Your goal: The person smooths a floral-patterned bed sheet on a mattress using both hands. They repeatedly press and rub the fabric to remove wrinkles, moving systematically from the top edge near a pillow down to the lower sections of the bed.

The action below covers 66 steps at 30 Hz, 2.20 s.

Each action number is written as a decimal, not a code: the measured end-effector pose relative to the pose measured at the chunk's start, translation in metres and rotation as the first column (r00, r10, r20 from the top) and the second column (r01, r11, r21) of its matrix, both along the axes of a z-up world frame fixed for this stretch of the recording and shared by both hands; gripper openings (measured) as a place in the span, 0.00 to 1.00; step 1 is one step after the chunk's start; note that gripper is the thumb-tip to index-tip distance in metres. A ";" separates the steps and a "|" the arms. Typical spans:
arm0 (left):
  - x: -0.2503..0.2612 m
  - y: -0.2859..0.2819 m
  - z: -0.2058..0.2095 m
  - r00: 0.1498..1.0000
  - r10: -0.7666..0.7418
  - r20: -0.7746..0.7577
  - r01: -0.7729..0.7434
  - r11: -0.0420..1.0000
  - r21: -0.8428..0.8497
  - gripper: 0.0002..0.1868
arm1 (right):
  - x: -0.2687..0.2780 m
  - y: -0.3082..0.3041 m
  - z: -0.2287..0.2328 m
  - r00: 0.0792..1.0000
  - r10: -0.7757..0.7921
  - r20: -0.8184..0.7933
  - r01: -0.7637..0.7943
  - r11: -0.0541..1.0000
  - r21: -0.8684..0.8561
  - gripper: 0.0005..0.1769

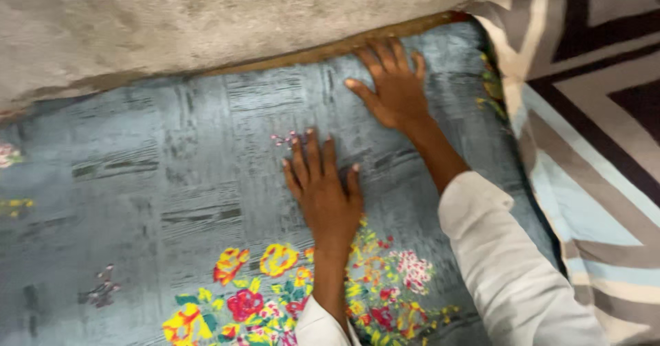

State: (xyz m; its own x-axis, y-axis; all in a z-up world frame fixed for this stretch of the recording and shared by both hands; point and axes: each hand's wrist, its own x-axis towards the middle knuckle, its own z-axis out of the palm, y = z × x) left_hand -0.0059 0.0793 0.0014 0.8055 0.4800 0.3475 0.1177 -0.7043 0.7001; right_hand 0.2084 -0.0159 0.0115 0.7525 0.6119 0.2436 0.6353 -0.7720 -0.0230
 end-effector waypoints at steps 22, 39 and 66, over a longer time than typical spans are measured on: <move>0.002 0.001 -0.002 1.000 -0.018 -0.002 0.018 0.999 0.043 0.30 | -0.022 -0.100 0.008 0.967 -0.242 0.076 0.236 0.968 0.089 0.39; 0.003 0.002 -0.004 0.999 -0.034 -0.022 0.035 0.999 0.039 0.30 | -0.081 -0.142 0.014 0.983 -0.184 0.008 0.175 0.945 0.278 0.39; 0.012 -0.067 -0.016 0.881 -0.415 0.227 0.431 0.902 -0.019 0.29 | -0.217 -0.196 0.009 0.858 -0.514 0.002 0.511 0.853 0.101 0.39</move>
State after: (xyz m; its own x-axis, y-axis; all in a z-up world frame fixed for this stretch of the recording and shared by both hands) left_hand 0.0066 0.0126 -0.0141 0.8477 0.1384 0.5121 -0.3375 -0.6039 0.7220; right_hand -0.0085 -0.2118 0.0208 0.9451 0.1144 0.3062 0.1514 -0.9834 -0.0997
